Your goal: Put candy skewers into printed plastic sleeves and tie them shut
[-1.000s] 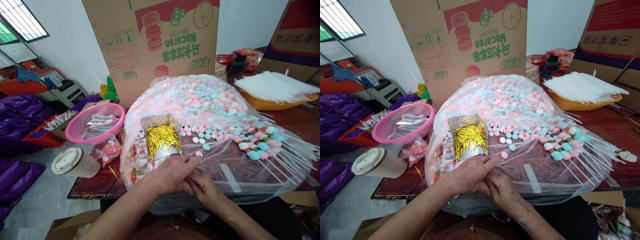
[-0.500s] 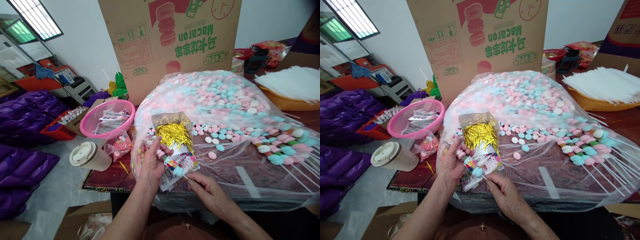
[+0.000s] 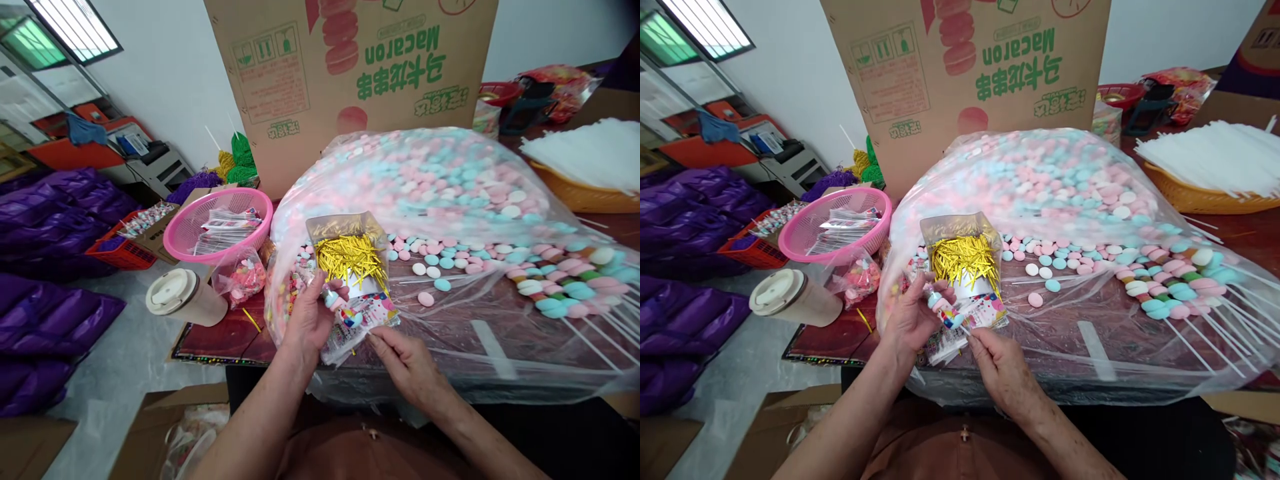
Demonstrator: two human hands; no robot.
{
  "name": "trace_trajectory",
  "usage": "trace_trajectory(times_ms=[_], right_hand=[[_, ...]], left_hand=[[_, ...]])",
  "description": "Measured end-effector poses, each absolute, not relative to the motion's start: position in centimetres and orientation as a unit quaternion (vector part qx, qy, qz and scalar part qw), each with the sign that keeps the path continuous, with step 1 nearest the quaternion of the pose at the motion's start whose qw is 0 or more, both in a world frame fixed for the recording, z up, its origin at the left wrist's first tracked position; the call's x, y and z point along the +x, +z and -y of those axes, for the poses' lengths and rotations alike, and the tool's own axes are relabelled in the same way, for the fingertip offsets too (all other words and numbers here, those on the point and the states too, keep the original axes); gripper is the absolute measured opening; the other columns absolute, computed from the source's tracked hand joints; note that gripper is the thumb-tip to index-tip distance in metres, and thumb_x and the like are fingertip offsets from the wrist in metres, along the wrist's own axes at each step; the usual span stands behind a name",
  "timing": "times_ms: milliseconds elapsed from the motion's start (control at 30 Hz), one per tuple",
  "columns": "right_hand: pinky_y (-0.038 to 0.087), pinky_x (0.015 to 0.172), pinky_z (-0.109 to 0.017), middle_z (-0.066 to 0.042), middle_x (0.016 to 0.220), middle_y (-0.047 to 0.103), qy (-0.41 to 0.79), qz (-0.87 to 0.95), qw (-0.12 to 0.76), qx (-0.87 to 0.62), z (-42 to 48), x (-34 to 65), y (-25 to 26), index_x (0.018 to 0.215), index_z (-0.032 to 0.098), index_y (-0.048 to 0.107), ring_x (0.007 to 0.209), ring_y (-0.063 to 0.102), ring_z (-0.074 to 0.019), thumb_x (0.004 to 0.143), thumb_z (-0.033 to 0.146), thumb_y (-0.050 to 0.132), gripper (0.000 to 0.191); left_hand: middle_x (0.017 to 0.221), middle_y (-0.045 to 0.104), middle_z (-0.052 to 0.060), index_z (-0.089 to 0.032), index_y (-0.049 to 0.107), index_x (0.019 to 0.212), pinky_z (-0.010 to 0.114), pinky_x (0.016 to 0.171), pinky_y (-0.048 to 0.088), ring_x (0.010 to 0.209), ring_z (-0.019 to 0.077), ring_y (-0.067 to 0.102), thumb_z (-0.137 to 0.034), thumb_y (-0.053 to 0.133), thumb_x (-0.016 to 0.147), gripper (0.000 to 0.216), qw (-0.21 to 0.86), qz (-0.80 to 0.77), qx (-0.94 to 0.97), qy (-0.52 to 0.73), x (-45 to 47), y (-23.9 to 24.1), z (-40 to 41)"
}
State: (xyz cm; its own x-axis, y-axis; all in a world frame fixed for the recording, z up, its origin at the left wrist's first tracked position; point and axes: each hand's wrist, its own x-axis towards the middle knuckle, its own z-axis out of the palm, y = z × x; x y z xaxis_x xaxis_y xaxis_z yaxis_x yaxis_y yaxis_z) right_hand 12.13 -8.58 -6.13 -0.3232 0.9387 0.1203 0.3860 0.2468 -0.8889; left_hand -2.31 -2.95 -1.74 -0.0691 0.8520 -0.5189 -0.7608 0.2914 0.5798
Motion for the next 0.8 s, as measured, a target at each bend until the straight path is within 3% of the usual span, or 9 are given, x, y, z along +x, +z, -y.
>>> trace_trajectory(times_ms=[100,233,400,467,567,667,800], right_hand=[[0.036,0.053,-0.023,0.0,0.06,0.053,0.425,0.715,0.304,-0.464,9.2,11.8,-6.0,0.071,0.018,0.055,0.055,0.046,-0.0135,0.09,0.035,0.035,0.033],[0.033,0.052,-0.023,0.001,0.058,0.047,0.495,0.675,0.294,-0.461,9.2,11.6,-6.0,0.065,0.017,0.052,0.056,0.042,-0.0121,0.088,0.039,0.036,0.035],[0.021,0.039,-0.021,0.009,0.038,0.031,0.673,0.553,0.256,-0.419,8.9,11.8,-5.7,0.076,0.016,0.055,0.035,0.026,-0.0079,0.085,0.046,0.038,0.035],[0.021,0.036,-0.021,0.01,0.034,0.03,0.684,0.541,0.254,-0.418,9.0,11.7,-5.6,0.079,0.015,0.056,0.031,0.024,-0.0078,0.086,0.045,0.036,0.037],[0.037,0.041,-0.024,0.002,0.046,0.051,0.509,0.611,0.354,-0.492,9.4,11.4,-5.8,0.095,0.012,0.059,0.04,0.046,-0.0129,0.087,0.038,0.039,0.034],[0.051,0.063,-0.03,-0.01,0.081,0.069,0.271,0.708,0.438,-0.483,9.7,11.1,-6.7,0.117,0.013,0.053,0.07,0.064,-0.0201,0.087,0.025,0.043,0.034],[0.054,0.072,-0.029,-0.01,0.097,0.07,0.227,0.764,0.426,-0.427,9.3,10.9,-7.5,0.124,0.017,0.051,0.082,0.067,-0.0193,0.088,0.015,0.039,0.038]], left_hand=[[0.049,0.053,-0.002,-0.015,0.053,0.069,0.024,0.051,0.047,0.043,0.0103,0.052,-0.03,0.056,0.083,0.02,0.662,-0.425,0.008,0.618,-3.1,-1.4,2.1],[0.051,0.052,-0.001,-0.016,0.053,0.067,0.026,0.05,0.048,0.043,0.0114,0.051,-0.048,0.044,0.086,0.038,0.677,-0.35,0.015,0.647,-3.6,-1.4,2.1],[0.046,0.048,-0.002,-0.017,0.054,0.068,0.025,0.047,0.046,0.041,0.0118,0.048,-0.061,0.037,0.082,0.049,0.719,-0.32,0.034,0.616,-3.0,-2.3,2.9],[0.043,0.046,-0.003,-0.017,0.054,0.068,0.024,0.045,0.045,0.038,0.0111,0.045,-0.066,0.039,0.078,0.052,0.731,-0.322,0.032,0.601,-2.5,-2.7,3.1],[0.043,0.046,-0.003,-0.017,0.052,0.066,0.024,0.045,0.045,0.038,0.0112,0.045,-0.069,0.039,0.076,0.054,0.727,-0.328,0.008,0.603,-2.0,-2.9,2.9],[0.044,0.048,-0.002,-0.017,0.051,0.065,0.024,0.046,0.045,0.04,0.0117,0.048,-0.067,0.04,0.077,0.053,0.708,-0.341,-0.018,0.618,-1.9,-2.7,2.7],[0.044,0.048,-0.002,-0.017,0.052,0.066,0.025,0.047,0.046,0.039,0.0116,0.048,-0.068,0.042,0.075,0.053,0.705,-0.352,-0.029,0.615,-1.2,-2.8,3.1]])
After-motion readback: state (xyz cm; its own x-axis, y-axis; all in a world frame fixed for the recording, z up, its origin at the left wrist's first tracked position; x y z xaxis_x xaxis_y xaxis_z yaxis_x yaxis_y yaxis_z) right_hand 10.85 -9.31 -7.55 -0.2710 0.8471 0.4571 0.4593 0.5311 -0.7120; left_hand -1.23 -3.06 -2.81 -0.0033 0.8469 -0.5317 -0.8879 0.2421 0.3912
